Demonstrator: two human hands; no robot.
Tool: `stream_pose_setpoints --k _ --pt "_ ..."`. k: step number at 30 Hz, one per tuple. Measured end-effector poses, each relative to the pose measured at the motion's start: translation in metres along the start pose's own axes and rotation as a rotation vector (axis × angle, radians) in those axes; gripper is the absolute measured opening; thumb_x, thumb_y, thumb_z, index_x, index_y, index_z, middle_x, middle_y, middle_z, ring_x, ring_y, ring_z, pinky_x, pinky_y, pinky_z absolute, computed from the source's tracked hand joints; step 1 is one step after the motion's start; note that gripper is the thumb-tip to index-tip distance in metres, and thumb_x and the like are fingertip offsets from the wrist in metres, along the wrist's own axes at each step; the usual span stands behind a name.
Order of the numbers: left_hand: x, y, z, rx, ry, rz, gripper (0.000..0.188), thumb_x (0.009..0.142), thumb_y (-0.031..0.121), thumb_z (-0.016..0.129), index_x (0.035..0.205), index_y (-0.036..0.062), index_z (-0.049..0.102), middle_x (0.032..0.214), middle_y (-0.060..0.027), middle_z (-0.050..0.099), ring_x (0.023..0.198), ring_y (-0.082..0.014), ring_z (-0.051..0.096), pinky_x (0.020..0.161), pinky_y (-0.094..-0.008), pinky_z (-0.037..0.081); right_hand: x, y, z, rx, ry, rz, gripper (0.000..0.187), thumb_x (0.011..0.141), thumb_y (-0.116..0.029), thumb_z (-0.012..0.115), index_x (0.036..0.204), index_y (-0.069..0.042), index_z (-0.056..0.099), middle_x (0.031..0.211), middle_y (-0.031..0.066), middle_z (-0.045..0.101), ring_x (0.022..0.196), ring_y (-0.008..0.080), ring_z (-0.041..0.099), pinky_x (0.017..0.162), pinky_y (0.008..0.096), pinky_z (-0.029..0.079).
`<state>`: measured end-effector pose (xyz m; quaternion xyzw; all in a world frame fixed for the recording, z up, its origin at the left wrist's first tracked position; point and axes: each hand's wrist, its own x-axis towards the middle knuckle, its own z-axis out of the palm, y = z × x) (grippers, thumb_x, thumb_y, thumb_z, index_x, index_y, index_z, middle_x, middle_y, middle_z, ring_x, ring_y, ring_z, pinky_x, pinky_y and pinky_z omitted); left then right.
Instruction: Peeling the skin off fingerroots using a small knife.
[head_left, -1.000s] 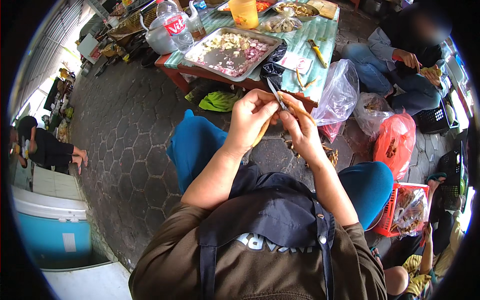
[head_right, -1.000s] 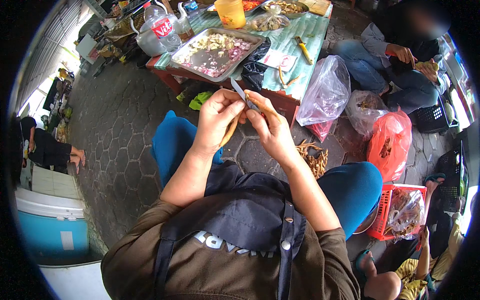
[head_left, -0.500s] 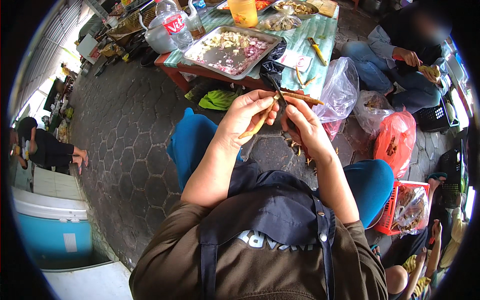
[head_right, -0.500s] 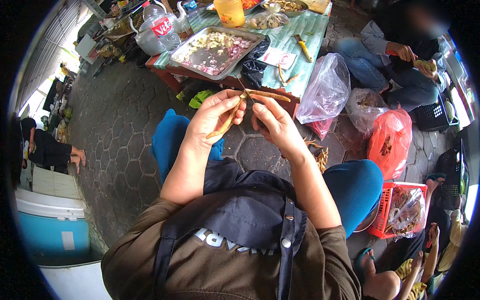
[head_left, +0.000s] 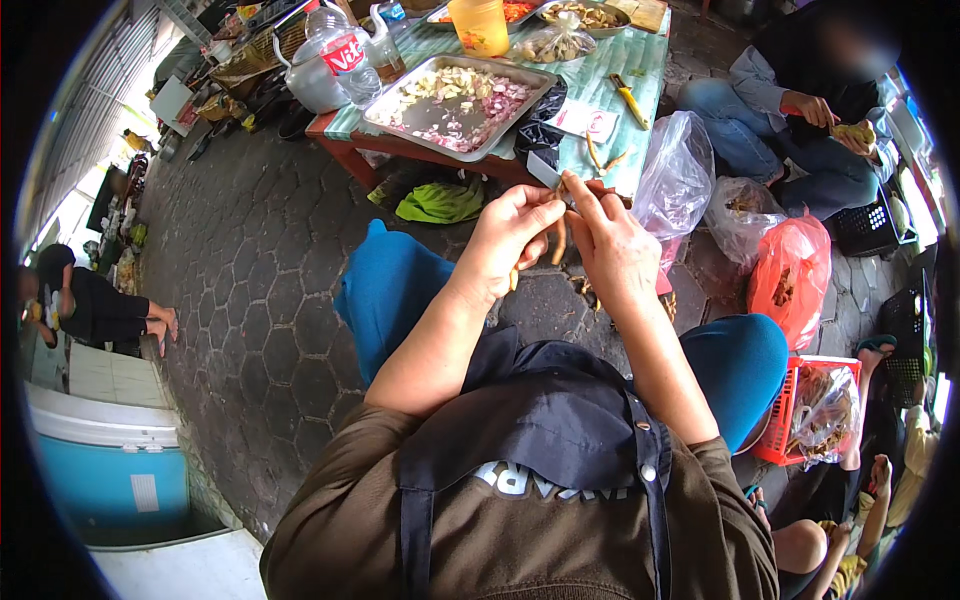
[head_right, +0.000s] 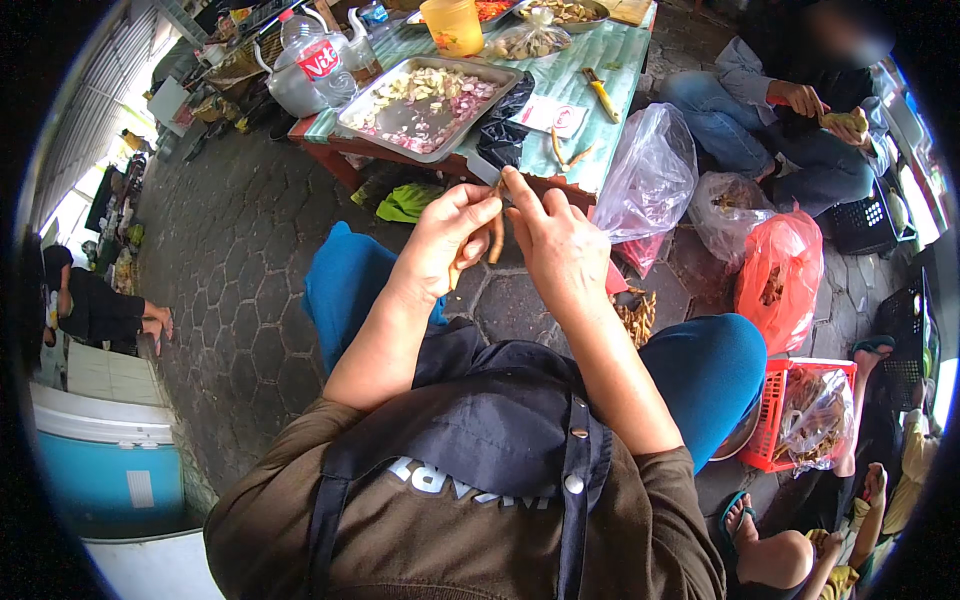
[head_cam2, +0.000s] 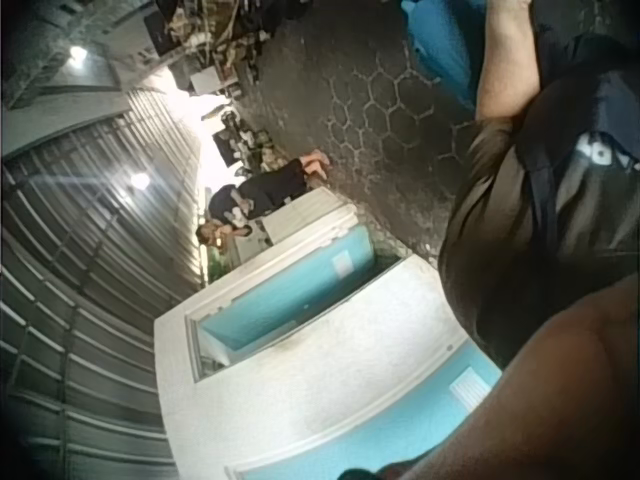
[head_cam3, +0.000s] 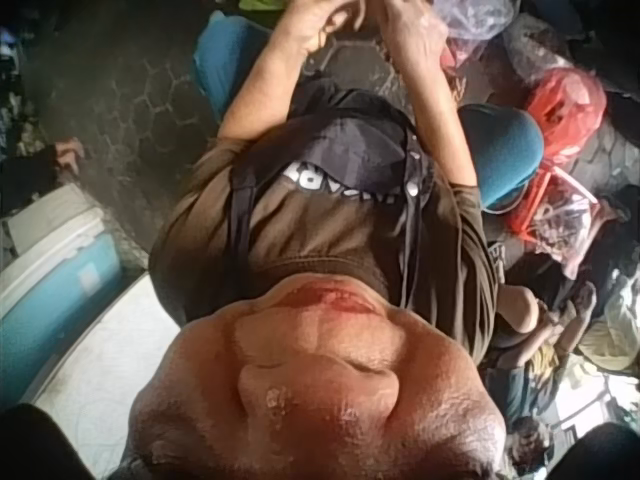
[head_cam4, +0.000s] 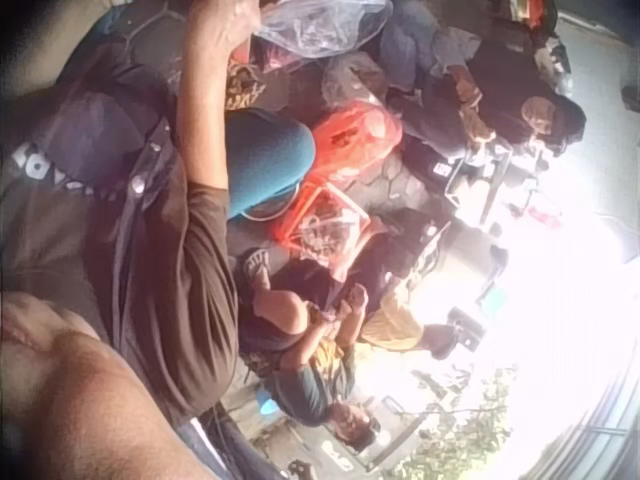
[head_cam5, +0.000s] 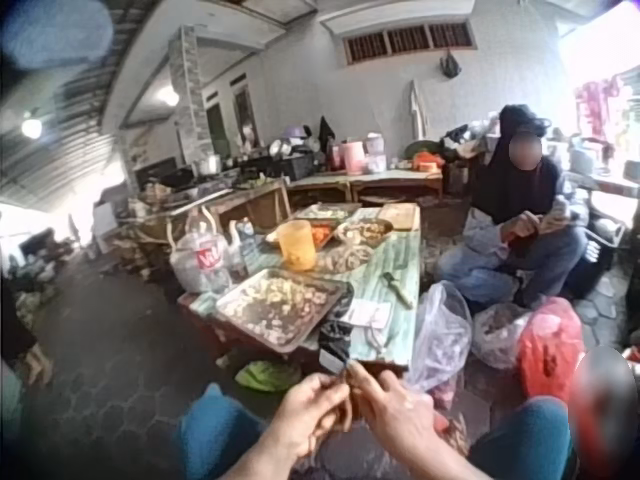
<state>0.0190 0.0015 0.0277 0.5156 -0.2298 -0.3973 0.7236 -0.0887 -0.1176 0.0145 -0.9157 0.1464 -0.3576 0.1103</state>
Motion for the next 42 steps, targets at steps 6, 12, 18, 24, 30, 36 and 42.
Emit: stream_pose_setpoints --k 6,12,18,24,30,36,42 --pt "-0.001 -0.004 -0.001 0.012 0.059 -0.035 0.013 0.09 0.013 0.061 0.097 0.004 0.054 0.08 -0.0031 0.058 0.048 -0.0028 0.044 0.038 -0.0154 0.031 -0.004 -0.004 0.001 -0.044 -0.026 -0.012 0.048 0.087 -0.025 0.061 0.133 -0.026 0.049 0.076 0.0057 0.051 0.064 0.0219 0.06 0.052 0.0355 0.048" --pt "0.005 -0.009 -0.001 0.055 0.129 0.023 0.011 0.091 0.014 0.06 0.093 0.0062 0.053 0.076 -0.0008 0.055 0.049 -0.0027 0.043 0.038 -0.0158 0.03 -0.003 0.006 0.011 0.101 -0.042 0.098 0.045 0.088 -0.024 0.059 0.132 -0.022 0.05 0.087 0.0099 0.059 0.074 0.0277 0.063 0.06 0.0394 0.051" --pt "0.007 -0.001 -0.01 -0.173 0.027 -0.017 0.028 0.098 0.023 0.048 0.114 0.001 0.055 0.082 -0.0019 0.057 0.058 -0.0078 0.049 0.049 -0.0196 0.04 0.004 0.03 0.015 0.655 -0.046 0.456 0.035 0.094 -0.025 0.054 0.124 -0.006 0.056 0.082 0.0117 0.064 0.077 0.0223 0.065 0.069 0.0319 0.048" --pt "0.01 -0.004 -0.013 -0.505 -0.151 -0.086 0.038 0.099 0.021 0.046 0.129 -0.0016 0.047 0.091 -0.0039 0.055 0.073 -0.0105 0.053 0.062 -0.0248 0.046 0.003 0.014 0.01 1.051 -0.187 0.537 0.035 0.096 -0.024 0.053 0.123 -0.001 0.055 0.07 0.0005 0.05 0.063 0.0079 0.048 0.058 0.0239 0.04" --pt "0.006 -0.002 -0.011 -0.464 -0.097 -0.018 0.034 0.098 0.015 0.046 0.127 -0.0004 0.05 0.091 -0.006 0.056 0.077 -0.0127 0.056 0.066 -0.025 0.05 0.002 0.008 0.008 0.955 -0.182 0.346 0.036 0.095 -0.021 0.054 0.128 -0.006 0.051 0.092 0.0102 0.062 0.082 0.0168 0.061 0.073 0.0273 0.046" --pt "0.007 -0.004 -0.015 -0.356 0.002 0.023 0.028 0.096 0.012 0.048 0.121 0.0004 0.055 0.09 -0.0075 0.062 0.078 -0.0135 0.06 0.064 -0.0237 0.052 0.001 0.003 0.009 0.846 -0.161 0.109 0.046 0.09 -0.022 0.059 0.133 -0.012 0.046 0.112 0.018 0.062 0.102 0.0331 0.063 0.084 0.0369 0.049" --pt "0.005 -0.004 -0.018 -0.36 0.005 0.015 0.024 0.096 0.011 0.049 0.115 -0.0001 0.057 0.085 -0.0067 0.062 0.071 -0.0119 0.058 0.06 -0.0229 0.049 0.001 -0.001 0.011 0.799 -0.193 0.106 0.048 0.09 -0.021 0.06 0.135 -0.014 0.045 0.11 0.0176 0.063 0.099 0.0315 0.064 0.082 0.0368 0.05"
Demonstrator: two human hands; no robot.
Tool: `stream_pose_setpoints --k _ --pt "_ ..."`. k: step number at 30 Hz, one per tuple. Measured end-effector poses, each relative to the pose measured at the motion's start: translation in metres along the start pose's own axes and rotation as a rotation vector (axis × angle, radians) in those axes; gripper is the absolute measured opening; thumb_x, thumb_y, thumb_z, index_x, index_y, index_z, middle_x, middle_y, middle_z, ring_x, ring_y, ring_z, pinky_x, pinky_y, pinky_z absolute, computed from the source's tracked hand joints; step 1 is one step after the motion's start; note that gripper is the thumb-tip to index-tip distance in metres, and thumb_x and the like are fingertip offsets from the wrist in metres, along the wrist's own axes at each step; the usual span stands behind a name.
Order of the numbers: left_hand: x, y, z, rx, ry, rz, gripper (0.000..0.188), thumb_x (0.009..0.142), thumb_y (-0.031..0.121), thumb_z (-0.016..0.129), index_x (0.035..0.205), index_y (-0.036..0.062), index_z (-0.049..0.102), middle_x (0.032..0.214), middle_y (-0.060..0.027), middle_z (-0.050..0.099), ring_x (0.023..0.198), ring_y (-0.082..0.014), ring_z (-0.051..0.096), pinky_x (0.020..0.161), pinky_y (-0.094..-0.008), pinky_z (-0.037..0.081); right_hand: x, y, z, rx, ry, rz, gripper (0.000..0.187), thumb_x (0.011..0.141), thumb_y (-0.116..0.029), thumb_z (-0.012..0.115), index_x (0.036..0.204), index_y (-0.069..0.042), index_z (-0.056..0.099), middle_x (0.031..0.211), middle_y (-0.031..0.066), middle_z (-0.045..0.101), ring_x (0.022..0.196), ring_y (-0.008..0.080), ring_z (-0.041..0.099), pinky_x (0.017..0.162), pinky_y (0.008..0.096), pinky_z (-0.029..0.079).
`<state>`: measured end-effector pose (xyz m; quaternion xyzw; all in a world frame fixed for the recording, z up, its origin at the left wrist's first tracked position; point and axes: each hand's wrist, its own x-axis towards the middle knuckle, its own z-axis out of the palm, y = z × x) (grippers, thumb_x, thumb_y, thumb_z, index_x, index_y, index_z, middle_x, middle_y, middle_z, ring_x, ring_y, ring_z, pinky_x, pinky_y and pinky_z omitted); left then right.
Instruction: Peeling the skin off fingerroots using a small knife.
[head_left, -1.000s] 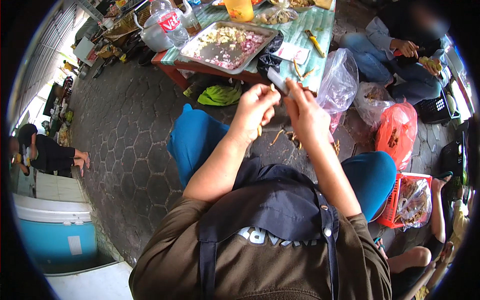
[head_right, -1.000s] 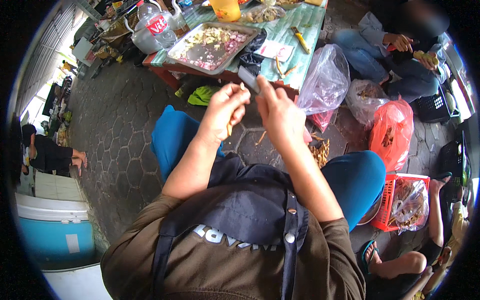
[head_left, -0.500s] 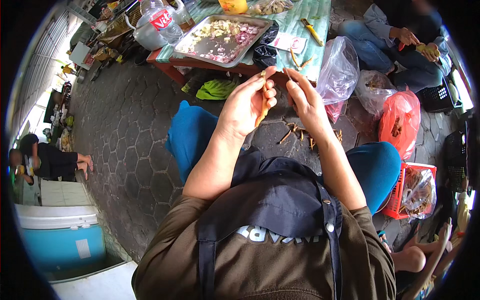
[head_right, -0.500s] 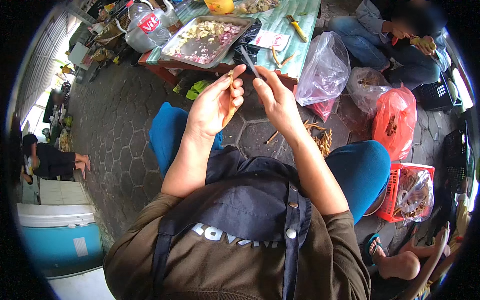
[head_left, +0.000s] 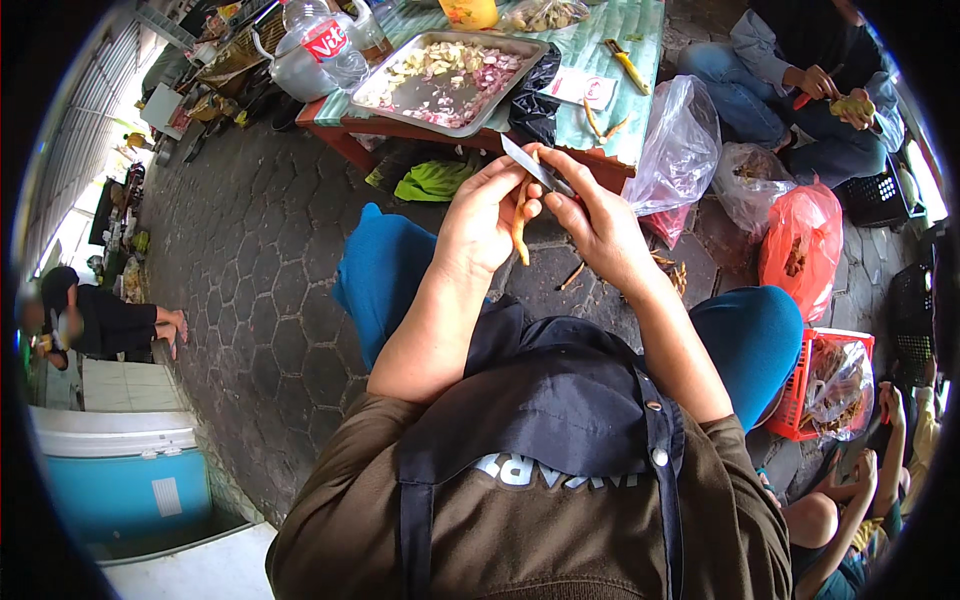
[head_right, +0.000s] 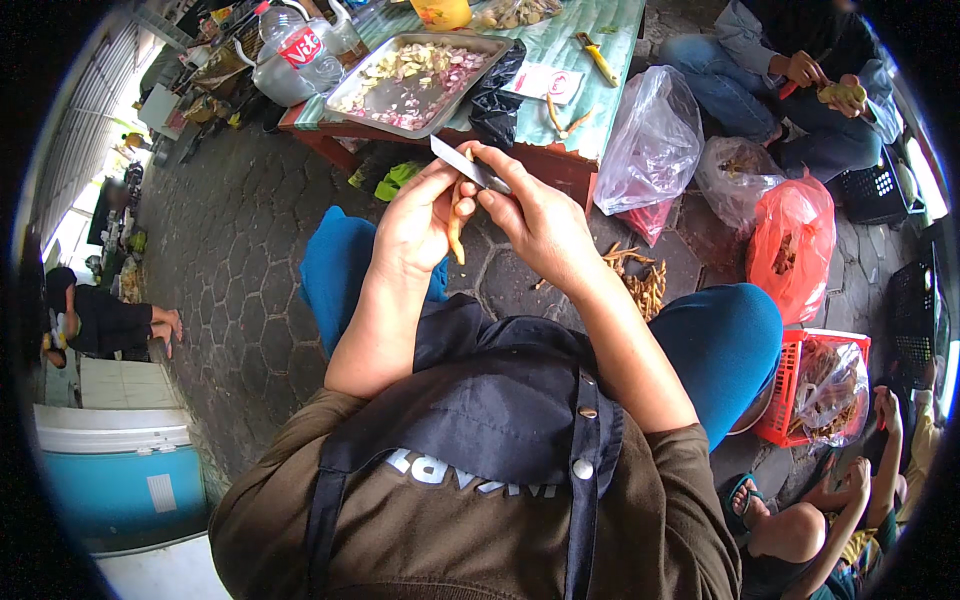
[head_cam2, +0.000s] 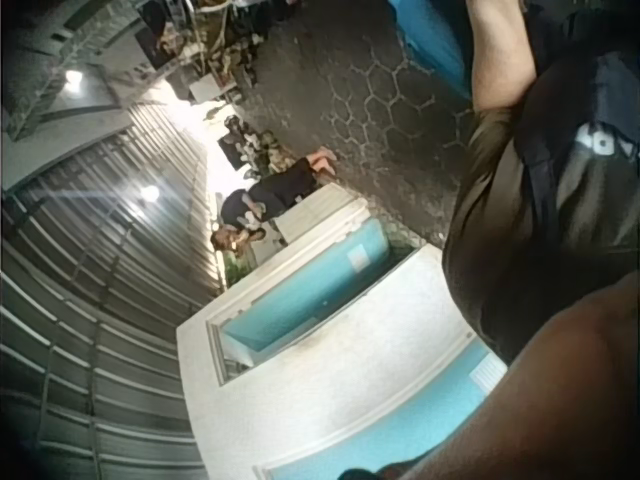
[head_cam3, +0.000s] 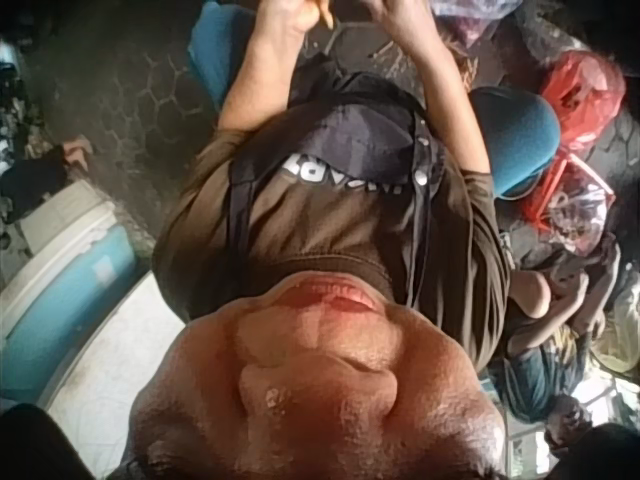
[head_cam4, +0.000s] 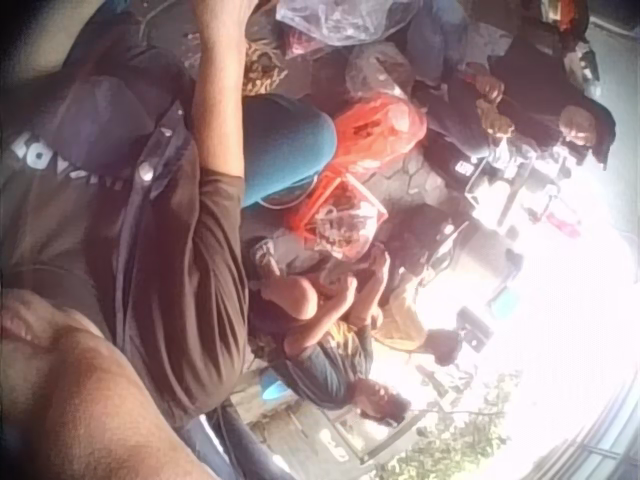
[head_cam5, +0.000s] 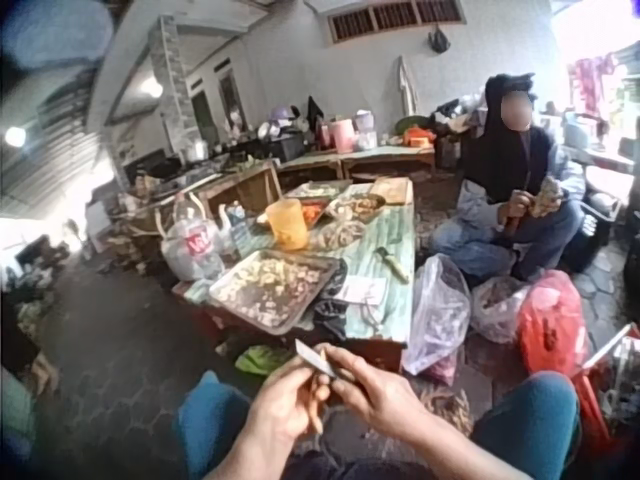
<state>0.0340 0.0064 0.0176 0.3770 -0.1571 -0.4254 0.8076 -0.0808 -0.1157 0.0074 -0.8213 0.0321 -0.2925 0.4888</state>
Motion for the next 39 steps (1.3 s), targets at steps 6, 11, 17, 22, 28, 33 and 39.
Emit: stream_pose_setpoints --k 6,11,17,22,28,33,39 --pt "0.0 -0.003 -0.007 0.041 -0.021 0.053 0.021 0.096 0.01 0.048 0.111 -0.0003 0.059 0.083 -0.0068 0.061 0.07 -0.0128 0.058 0.059 -0.0233 0.048 -0.002 0.001 0.001 -0.015 -0.006 0.0 0.049 0.09 -0.021 0.06 0.136 -0.016 0.045 0.112 0.0166 0.063 0.102 0.0318 0.063 0.083 0.0367 0.049" --pt "0.001 -0.005 -0.009 0.021 -0.027 0.095 0.018 0.095 0.007 0.049 0.106 -0.0006 0.061 0.087 -0.0078 0.064 0.075 -0.014 0.06 0.069 -0.0279 0.052 -0.002 -0.002 0.002 -0.012 -0.008 0.019 0.048 0.091 -0.02 0.059 0.136 -0.016 0.045 0.114 0.0159 0.062 0.103 0.0315 0.063 0.084 0.0365 0.049" --pt "0.0 -0.005 -0.009 0.041 0.047 0.085 0.018 0.096 0.009 0.048 0.104 0.0011 0.061 0.09 -0.0083 0.066 0.079 -0.0159 0.063 0.072 -0.0302 0.053 -0.001 -0.001 0.0 0.064 -0.044 0.034 0.045 0.093 -0.02 0.056 0.136 -0.013 0.045 0.118 0.0166 0.061 0.106 0.0289 0.062 0.087 0.0352 0.048" --pt "-0.002 0.0 -0.013 0.054 0.011 0.051 0.017 0.096 0.009 0.048 0.102 0.001 0.061 0.087 -0.0082 0.065 0.075 -0.0161 0.063 0.068 -0.0307 0.054 0.0 -0.004 -0.006 0.163 -0.148 0.062 0.046 0.095 -0.021 0.053 0.137 -0.007 0.043 0.126 0.0166 0.057 0.112 0.0291 0.059 0.093 0.0356 0.045" --pt "-0.003 0.001 -0.013 0.078 0.015 0.039 0.016 0.095 0.009 0.048 0.101 0.0006 0.06 0.085 -0.008 0.065 0.073 -0.0161 0.063 0.066 -0.0308 0.054 0.001 -0.004 -0.01 0.145 -0.175 0.051 0.045 0.094 -0.023 0.054 0.137 -0.012 0.045 0.124 0.0164 0.058 0.112 0.0307 0.059 0.092 0.0364 0.045" --pt "-0.004 0.003 -0.009 0.168 0.064 0.053 0.01 0.093 0.009 0.052 0.094 0.0032 0.059 0.084 -0.0054 0.064 0.073 -0.0121 0.061 0.07 -0.0262 0.052 0.002 -0.002 -0.013 0.045 -0.187 0.017 0.045 0.094 -0.02 0.054 0.137 -0.013 0.045 0.124 0.0144 0.059 0.112 0.0277 0.058 0.092 0.035 0.044" --pt "-0.004 0.003 -0.01 0.146 0.045 0.033 0.011 0.092 0.008 0.051 0.095 0.002 0.06 0.084 -0.0059 0.064 0.074 -0.0128 0.061 0.07 -0.0274 0.053 0.0 0.001 -0.009 -0.18 -0.115 -0.05 0.046 0.091 -0.02 0.057 0.135 -0.018 0.047 0.109 0.0106 0.062 0.095 0.0273 0.063 0.079 0.0358 0.049"
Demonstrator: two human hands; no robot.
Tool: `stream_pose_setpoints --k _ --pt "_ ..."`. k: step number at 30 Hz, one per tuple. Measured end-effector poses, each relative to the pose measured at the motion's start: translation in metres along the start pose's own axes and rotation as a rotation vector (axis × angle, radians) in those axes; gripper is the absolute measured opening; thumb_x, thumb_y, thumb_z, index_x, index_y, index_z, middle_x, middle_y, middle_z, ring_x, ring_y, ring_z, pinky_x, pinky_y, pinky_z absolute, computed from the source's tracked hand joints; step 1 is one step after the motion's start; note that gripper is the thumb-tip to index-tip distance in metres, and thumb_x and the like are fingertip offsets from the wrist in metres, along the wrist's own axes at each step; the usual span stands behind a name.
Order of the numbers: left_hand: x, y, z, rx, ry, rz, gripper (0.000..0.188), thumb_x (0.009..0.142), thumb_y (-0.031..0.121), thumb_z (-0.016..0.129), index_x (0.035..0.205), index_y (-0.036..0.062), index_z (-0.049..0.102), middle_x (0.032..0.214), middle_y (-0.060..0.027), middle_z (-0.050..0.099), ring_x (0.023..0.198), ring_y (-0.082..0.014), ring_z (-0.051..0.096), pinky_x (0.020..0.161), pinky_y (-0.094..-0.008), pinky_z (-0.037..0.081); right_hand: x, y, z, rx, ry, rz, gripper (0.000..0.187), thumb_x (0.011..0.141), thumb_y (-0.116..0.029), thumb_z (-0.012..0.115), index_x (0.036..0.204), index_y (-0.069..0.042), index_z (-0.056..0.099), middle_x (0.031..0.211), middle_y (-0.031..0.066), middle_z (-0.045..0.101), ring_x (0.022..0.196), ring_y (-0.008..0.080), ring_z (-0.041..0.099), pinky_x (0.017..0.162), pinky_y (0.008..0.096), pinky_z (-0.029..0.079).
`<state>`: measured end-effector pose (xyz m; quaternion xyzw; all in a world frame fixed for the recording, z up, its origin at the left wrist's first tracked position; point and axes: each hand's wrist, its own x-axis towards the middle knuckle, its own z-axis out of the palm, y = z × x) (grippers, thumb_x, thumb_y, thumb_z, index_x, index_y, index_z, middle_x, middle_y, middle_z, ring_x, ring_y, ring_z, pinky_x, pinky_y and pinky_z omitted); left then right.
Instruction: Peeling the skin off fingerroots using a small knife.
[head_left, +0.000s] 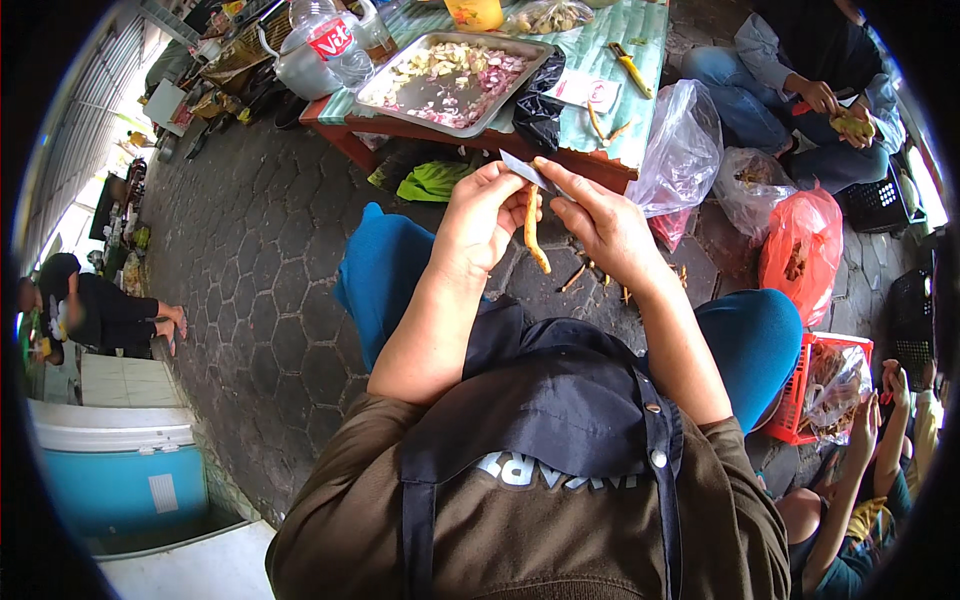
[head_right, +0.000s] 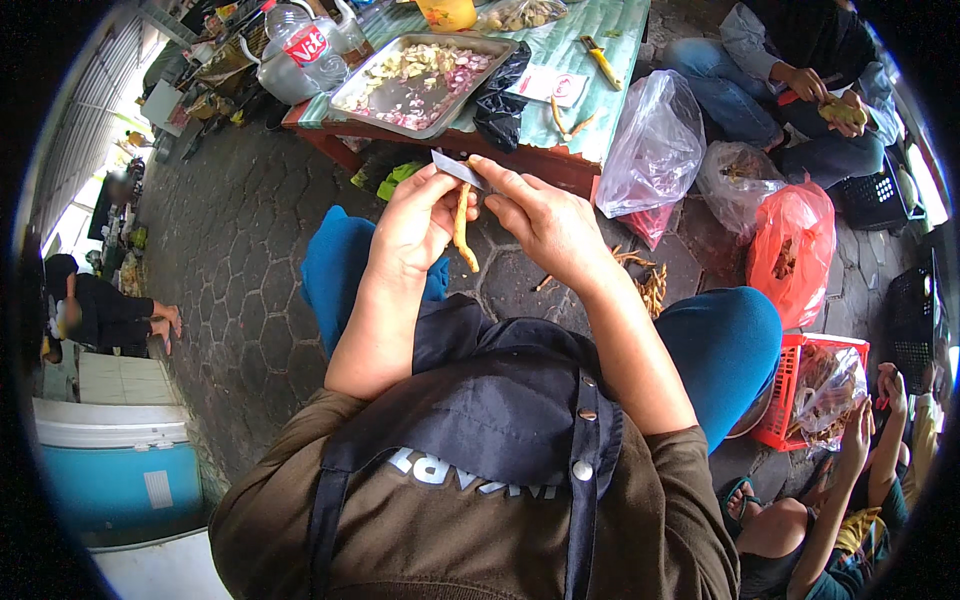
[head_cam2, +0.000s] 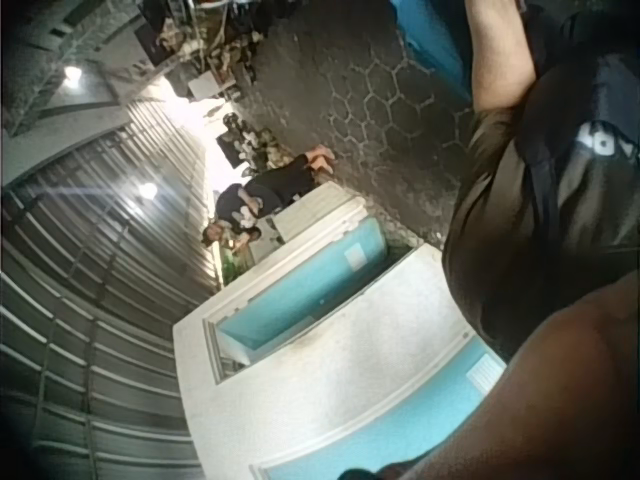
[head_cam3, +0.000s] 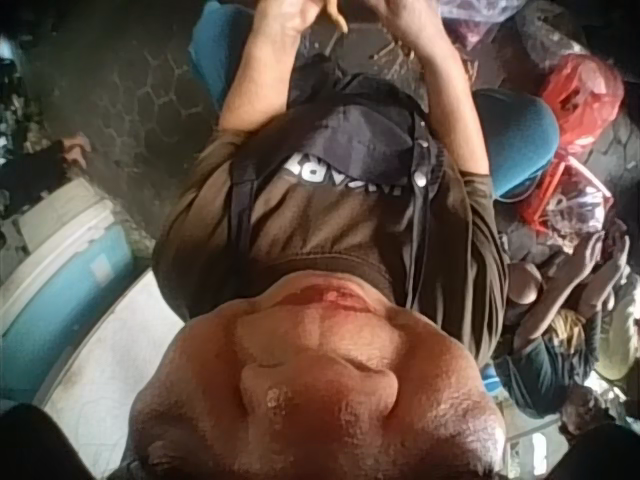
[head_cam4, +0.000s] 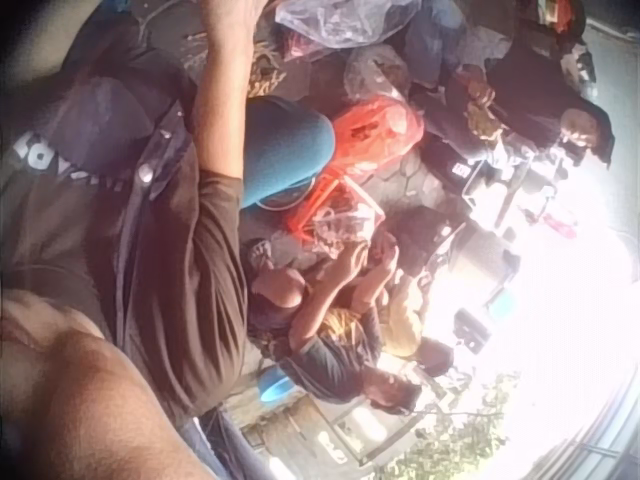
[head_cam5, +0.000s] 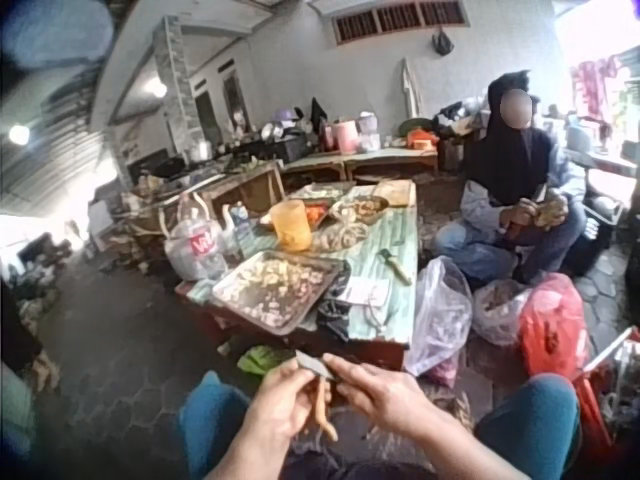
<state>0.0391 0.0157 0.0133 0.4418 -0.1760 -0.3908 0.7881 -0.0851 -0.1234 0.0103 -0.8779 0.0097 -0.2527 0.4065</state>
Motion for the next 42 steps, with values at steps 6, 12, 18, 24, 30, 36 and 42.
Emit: stream_pose_setpoints --k 6,12,18,24,30,36,42 --pt "-0.003 0.0 0.001 -0.034 -0.005 -0.02 0.013 0.093 0.008 0.05 0.098 -0.0001 0.059 0.084 -0.0083 0.064 0.071 -0.0163 0.063 0.065 -0.0307 0.055 -0.001 -0.006 0.0 -0.324 0.089 -0.061 0.046 0.088 -0.026 0.06 0.133 -0.025 0.05 0.078 0.0055 0.058 0.063 0.0274 0.062 0.054 0.0374 0.05" --pt "-0.003 -0.002 0.004 -0.046 -0.001 -0.036 0.014 0.094 0.01 0.051 0.098 -0.0002 0.06 0.084 -0.0084 0.064 0.071 -0.0164 0.063 0.065 -0.0302 0.055 -0.004 -0.008 -0.001 -0.306 0.094 -0.029 0.044 0.089 -0.024 0.059 0.132 -0.022 0.051 0.084 0.0075 0.06 0.067 0.0285 0.063 0.058 0.0367 0.051" --pt "0.003 -0.001 -0.002 -0.117 -0.085 -0.047 0.017 0.095 0.011 0.05 0.101 -0.0001 0.061 0.085 -0.009 0.065 0.072 -0.0168 0.063 0.065 -0.0311 0.055 -0.003 -0.002 0.004 0.312 -0.004 0.083 0.043 0.095 -0.023 0.052 0.136 -0.012 0.046 0.125 0.0188 0.057 0.116 0.034 0.055 0.095 0.0374 0.044" --pt "0.009 -0.002 -0.001 -0.09 -0.053 -0.052 0.018 0.095 0.014 0.05 0.1 0.0003 0.06 0.082 -0.0071 0.064 0.07 -0.0154 0.062 0.063 -0.0295 0.055 0.001 -0.001 0.0 0.217 -0.038 0.095 0.043 0.096 -0.02 0.05 0.136 -0.005 0.045 0.125 0.0156 0.058 0.115 0.0229 0.056 0.095 0.0315 0.042" --pt "0.002 -0.007 -0.008 -0.17 -0.06 0.022 0.017 0.095 0.015 0.051 0.1 0.0013 0.06 0.084 -0.0087 0.065 0.07 -0.0169 0.065 0.061 -0.0293 0.056 0.005 -0.005 0.01 0.279 -0.016 0.032 0.044 0.094 -0.018 0.052 0.137 -0.013 0.045 0.125 0.0162 0.058 0.114 0.0287 0.058 0.094 0.0347 0.044" --pt "0.005 -0.015 0.003 -0.345 -0.126 -0.106 0.021 0.096 0.015 0.048 0.089 0.0002 0.061 0.076 -0.0082 0.063 0.065 -0.0172 0.062 0.058 -0.03 0.053 -0.002 -0.005 0.007 0.142 0.035 -0.036 0.042 0.095 -0.008 0.048 0.136 -0.003 0.045 0.129 0.0148 0.055 0.117 0.0218 0.054 0.099 0.0311 0.039" --pt "0.003 -0.012 -0.001 -0.401 -0.047 -0.203 0.02 0.095 0.019 0.051 0.087 0.0035 0.061 0.074 -0.0055 0.062 0.064 -0.0144 0.061 0.06 -0.0276 0.053 0.002 -0.008 0.016 -0.09 0.126 -0.136 0.047 0.089 -0.004 0.054 0.135 -0.011 0.049 0.094 0.0147 0.062 0.075 0.0243 0.063 0.067 0.0354 0.049"
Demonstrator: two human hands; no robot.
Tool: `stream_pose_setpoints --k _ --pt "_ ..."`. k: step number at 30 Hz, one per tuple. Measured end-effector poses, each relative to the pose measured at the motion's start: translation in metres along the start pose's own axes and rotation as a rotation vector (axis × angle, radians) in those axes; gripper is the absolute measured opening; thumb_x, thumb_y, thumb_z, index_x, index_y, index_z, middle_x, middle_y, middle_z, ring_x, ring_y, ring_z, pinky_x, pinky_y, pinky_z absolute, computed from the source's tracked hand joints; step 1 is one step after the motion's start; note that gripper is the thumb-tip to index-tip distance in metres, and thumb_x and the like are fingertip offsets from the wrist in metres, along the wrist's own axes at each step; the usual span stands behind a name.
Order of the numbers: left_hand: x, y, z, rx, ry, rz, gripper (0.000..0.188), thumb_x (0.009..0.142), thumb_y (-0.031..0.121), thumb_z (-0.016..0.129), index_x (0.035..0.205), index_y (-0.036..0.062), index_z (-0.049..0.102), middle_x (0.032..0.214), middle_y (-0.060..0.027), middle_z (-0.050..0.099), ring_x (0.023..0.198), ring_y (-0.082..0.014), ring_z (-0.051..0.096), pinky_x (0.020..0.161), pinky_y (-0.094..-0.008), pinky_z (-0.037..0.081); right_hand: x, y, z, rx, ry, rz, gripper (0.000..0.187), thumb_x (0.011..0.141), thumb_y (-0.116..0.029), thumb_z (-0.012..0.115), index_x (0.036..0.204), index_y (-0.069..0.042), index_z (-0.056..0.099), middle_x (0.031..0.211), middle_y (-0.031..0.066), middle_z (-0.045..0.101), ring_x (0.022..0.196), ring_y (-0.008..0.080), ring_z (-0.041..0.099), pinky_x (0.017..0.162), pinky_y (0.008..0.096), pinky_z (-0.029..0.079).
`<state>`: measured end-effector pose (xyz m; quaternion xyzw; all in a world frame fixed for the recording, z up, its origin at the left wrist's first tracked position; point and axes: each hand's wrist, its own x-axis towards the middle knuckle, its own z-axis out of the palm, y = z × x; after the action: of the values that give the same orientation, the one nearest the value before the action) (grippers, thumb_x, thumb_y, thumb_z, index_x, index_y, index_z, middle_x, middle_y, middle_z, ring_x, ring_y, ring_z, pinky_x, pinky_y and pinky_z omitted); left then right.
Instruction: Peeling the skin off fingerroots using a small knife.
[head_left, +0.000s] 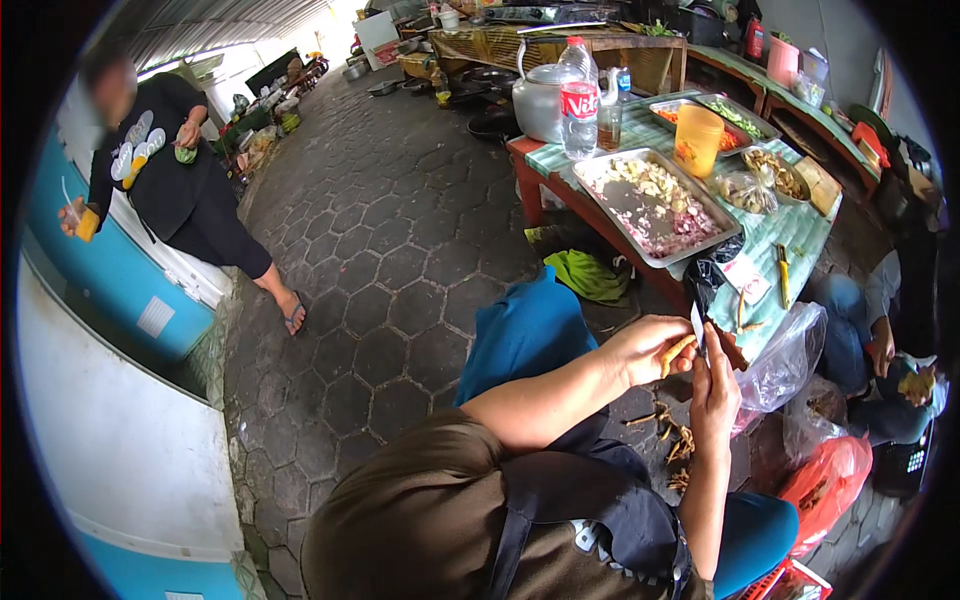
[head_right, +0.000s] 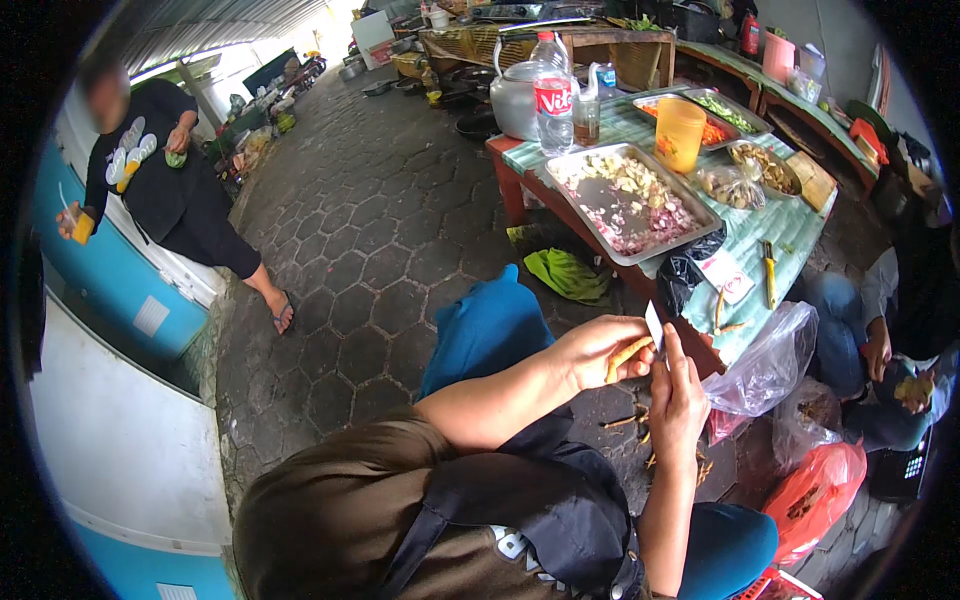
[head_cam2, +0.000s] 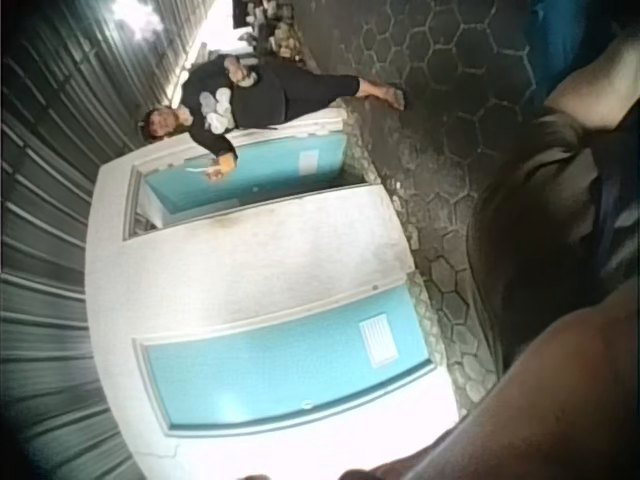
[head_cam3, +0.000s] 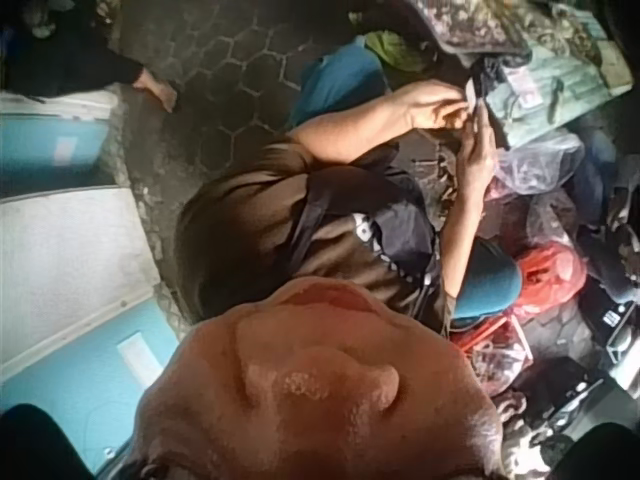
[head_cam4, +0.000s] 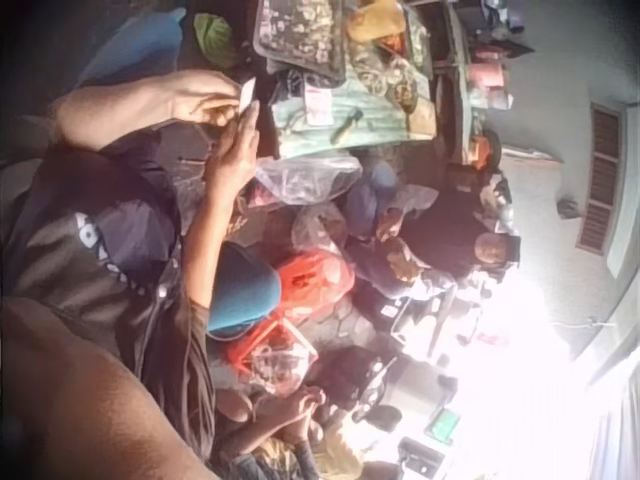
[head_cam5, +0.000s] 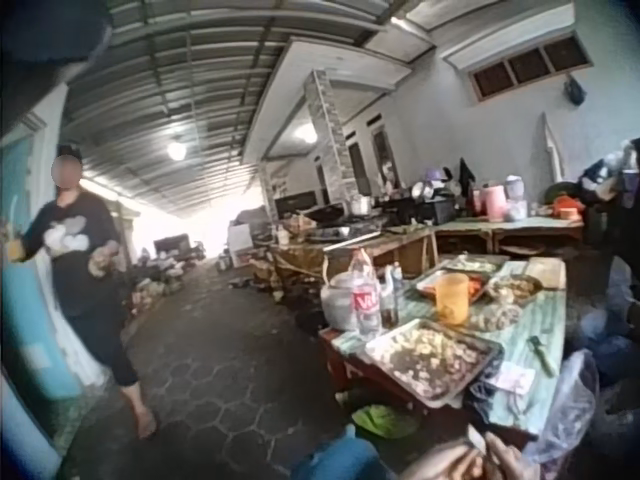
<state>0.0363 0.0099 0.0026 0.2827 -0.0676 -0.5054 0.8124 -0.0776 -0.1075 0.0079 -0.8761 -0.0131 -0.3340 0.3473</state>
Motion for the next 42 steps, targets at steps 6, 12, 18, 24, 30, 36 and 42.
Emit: stream_pose_setpoints --k 6,12,18,24,30,36,42 --pt "-0.003 -0.004 0.005 0.024 -0.016 -0.001 0.02 0.095 0.02 0.052 0.09 0.0028 0.062 0.075 -0.0059 0.063 0.066 -0.0142 0.062 0.06 -0.0277 0.053 -0.001 -0.002 -0.004 -0.278 0.117 -0.044 0.047 0.088 -0.005 0.056 0.134 -0.016 0.051 0.079 0.0114 0.056 0.064 0.0275 0.06 0.058 0.037 0.047" --pt "0.006 -0.005 0.005 0.189 0.069 0.354 0.012 0.092 0.011 0.056 0.094 0.0006 0.062 0.077 -0.0086 0.064 0.063 -0.0161 0.062 0.057 -0.0276 0.052 -0.007 0.018 -0.003 0.342 0.113 0.386 0.037 0.092 -0.018 0.056 0.125 0.0 0.055 0.118 0.0143 0.061 0.112 0.0207 0.055 0.096 0.0326 0.041" --pt "-0.002 0.015 0.005 0.397 0.198 0.453 0.009 0.091 0.013 0.057 0.094 0.0044 0.059 0.083 -0.0072 0.065 0.068 -0.0128 0.062 0.058 -0.0249 0.052 -0.001 0.029 0.0 0.269 0.008 0.589 0.014 0.081 -0.013 0.065 0.09 -0.002 0.066 0.065 0.0017 0.059 0.057 0.0072 0.046 0.056 0.0251 0.04" --pt "0.001 0.01 0.01 0.4 0.196 0.406 0.007 0.092 0.012 0.057 0.092 0.005 0.058 0.086 -0.0076 0.065 0.071 -0.0134 0.062 0.06 -0.0261 0.051 0.005 0.004 -0.027 0.758 0.039 0.759 0.03 0.084 -0.021 0.066 0.106 0.0 0.061 0.079 0.004 0.064 0.069 0.0085 0.056 0.066 0.0239 0.045" --pt "0.002 0.006 0.011 0.411 0.213 0.418 0.007 0.092 0.013 0.059 0.091 0.0053 0.06 0.085 -0.006 0.065 0.07 -0.0117 0.06 0.061 -0.0256 0.051 0.002 -0.002 -0.027 0.724 -0.148 0.692 0.023 0.081 -0.02 0.07 0.097 -0.004 0.063 0.078 0.0024 0.065 0.067 0.0053 0.056 0.06 0.0208 0.043" --pt "-0.001 0.008 0.007 0.408 0.199 0.424 0.008 0.092 0.011 0.058 0.095 0.004 0.061 0.085 -0.0058 0.065 0.072 -0.0119 0.061 0.063 -0.0257 0.052 0.0 0.006 -0.023 0.866 -0.096 0.756 0.018 0.083 -0.022 0.068 0.092 -0.007 0.062 0.067 0.0002 0.061 0.04 0.0014 0.038 0.036 0.0188 0.027" --pt "0.004 0.002 0.009 0.395 0.176 0.406 0.009 0.092 0.009 0.058 0.097 0.0015 0.059 0.083 -0.0065 0.063 0.07 -0.0126 0.062 0.062 -0.0256 0.053 -0.003 0.003 -0.028 1.024 -0.078 0.737 0.019 0.084 -0.022 0.065 0.092 -0.005 0.062 0.068 0.0024 0.062 0.041 0.0013 0.039 0.036 0.0189 0.027"
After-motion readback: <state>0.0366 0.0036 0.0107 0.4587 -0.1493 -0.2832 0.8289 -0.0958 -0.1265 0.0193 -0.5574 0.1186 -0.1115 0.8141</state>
